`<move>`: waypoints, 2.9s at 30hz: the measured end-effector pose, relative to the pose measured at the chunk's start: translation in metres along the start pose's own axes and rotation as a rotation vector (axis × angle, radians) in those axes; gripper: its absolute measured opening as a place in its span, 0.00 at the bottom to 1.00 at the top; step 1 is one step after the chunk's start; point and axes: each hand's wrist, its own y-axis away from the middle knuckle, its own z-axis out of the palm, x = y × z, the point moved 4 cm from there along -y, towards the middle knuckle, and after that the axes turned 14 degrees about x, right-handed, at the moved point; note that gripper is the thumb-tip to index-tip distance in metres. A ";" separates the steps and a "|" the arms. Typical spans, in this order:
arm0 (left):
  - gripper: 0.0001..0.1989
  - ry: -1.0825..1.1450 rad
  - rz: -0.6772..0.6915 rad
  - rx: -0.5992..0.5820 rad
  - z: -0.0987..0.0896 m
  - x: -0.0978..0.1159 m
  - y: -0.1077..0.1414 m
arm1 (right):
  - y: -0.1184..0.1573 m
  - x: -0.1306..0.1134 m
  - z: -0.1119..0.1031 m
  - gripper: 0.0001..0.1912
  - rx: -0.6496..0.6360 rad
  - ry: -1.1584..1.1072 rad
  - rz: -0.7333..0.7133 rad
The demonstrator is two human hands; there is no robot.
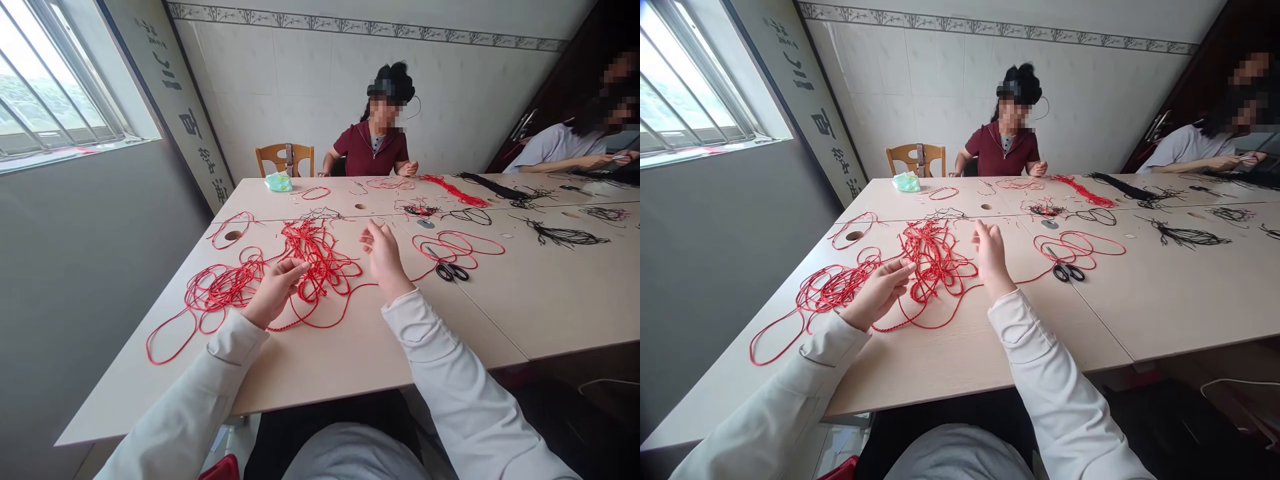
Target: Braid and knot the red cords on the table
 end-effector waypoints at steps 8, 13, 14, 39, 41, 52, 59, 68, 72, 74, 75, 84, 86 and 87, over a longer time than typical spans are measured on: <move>0.16 -0.211 0.169 0.008 0.000 0.012 0.005 | 0.058 0.007 0.031 0.13 -0.715 0.416 -0.085; 0.16 -0.260 0.197 0.045 0.001 0.019 0.009 | 0.063 0.007 0.032 0.13 -0.710 0.422 -0.163; 0.15 -0.263 0.209 0.059 0.001 0.021 0.010 | 0.061 0.006 0.031 0.13 -0.701 0.415 -0.204; 0.17 -0.074 0.191 0.204 0.000 0.023 0.014 | 0.067 0.001 0.030 0.10 -0.447 0.439 -0.549; 0.15 -0.054 0.261 0.291 -0.005 0.027 0.010 | 0.074 0.000 0.029 0.09 -0.355 0.419 -0.603; 0.14 0.076 0.288 0.332 -0.009 0.029 0.008 | 0.120 0.047 0.055 0.12 -0.951 0.364 0.140; 0.16 -0.081 0.203 0.228 -0.019 0.028 -0.002 | 0.079 0.019 0.038 0.11 -0.839 0.497 -0.403; 0.16 -0.183 0.108 0.025 -0.005 0.023 0.004 | 0.065 0.024 0.034 0.15 -0.599 0.464 -0.378; 0.15 -0.234 0.119 -0.026 -0.006 0.022 0.005 | 0.063 0.025 0.034 0.14 -0.572 0.427 -0.316; 0.15 -0.264 0.143 -0.033 -0.008 0.022 0.004 | 0.063 0.024 0.033 0.14 -0.570 0.381 -0.232; 0.15 -0.268 0.153 -0.040 -0.009 0.022 0.004 | 0.063 0.024 0.033 0.14 -0.578 0.351 -0.158; 0.13 -0.446 0.421 -0.089 -0.007 0.037 0.013 | 0.064 0.036 0.035 0.18 -0.743 0.115 0.481; 0.12 -0.514 0.478 -0.075 -0.006 0.039 0.014 | 0.061 0.035 0.033 0.19 -0.760 0.157 0.466; 0.12 -0.536 0.488 -0.065 -0.006 0.040 0.015 | 0.061 0.034 0.033 0.19 -0.777 0.194 0.446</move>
